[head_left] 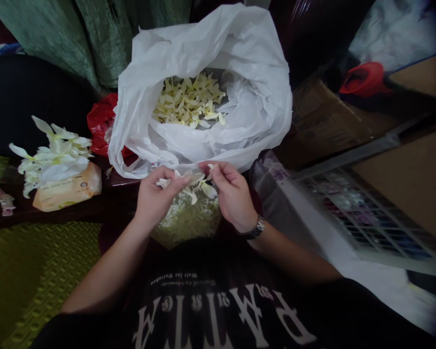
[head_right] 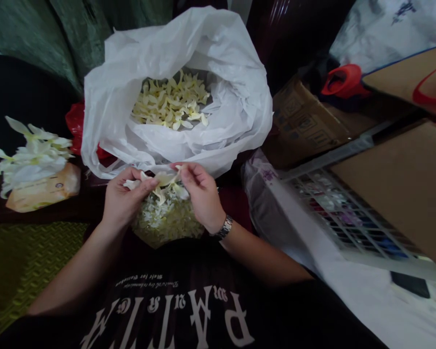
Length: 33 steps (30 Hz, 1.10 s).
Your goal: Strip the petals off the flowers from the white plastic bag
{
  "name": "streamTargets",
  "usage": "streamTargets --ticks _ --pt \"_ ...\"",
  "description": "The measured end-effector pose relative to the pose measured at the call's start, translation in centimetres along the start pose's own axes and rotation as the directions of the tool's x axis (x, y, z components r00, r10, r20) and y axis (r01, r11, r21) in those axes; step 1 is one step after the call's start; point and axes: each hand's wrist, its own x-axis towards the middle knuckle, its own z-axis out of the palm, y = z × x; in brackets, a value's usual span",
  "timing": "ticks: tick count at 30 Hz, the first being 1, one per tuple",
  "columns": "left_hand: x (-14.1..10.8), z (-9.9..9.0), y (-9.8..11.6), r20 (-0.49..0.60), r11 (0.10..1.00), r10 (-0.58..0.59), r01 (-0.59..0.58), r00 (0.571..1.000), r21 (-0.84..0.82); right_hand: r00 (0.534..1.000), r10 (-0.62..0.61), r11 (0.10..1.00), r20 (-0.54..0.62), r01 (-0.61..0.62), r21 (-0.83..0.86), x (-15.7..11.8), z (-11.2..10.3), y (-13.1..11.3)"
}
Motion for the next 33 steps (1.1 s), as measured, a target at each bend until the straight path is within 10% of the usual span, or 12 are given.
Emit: streamTargets --ticks 6,18,25,33 --pt "0.7 -1.9 -0.4 -0.049 1.0 0.001 0.0 0.999 0.025 0.978 -0.101 0.993 -0.183 0.09 -0.07 0.8 -3.4 -1.3" --pt "1.7 -2.4 0.8 0.389 0.951 -0.093 -0.034 0.916 0.308 0.99 -0.031 0.926 0.135 0.08 -0.369 -0.4 -4.2 -0.4" --pt "0.9 -1.4 0.8 0.478 0.965 -0.078 -0.055 0.875 0.258 0.911 -0.162 0.842 0.38 0.328 -0.427 -1.1 -1.9 0.3" --pt "-0.1 -1.0 -0.2 0.284 0.954 -0.125 0.037 0.951 0.297 0.998 -0.036 0.97 0.053 0.048 -0.24 -0.5 -1.8 2.3"
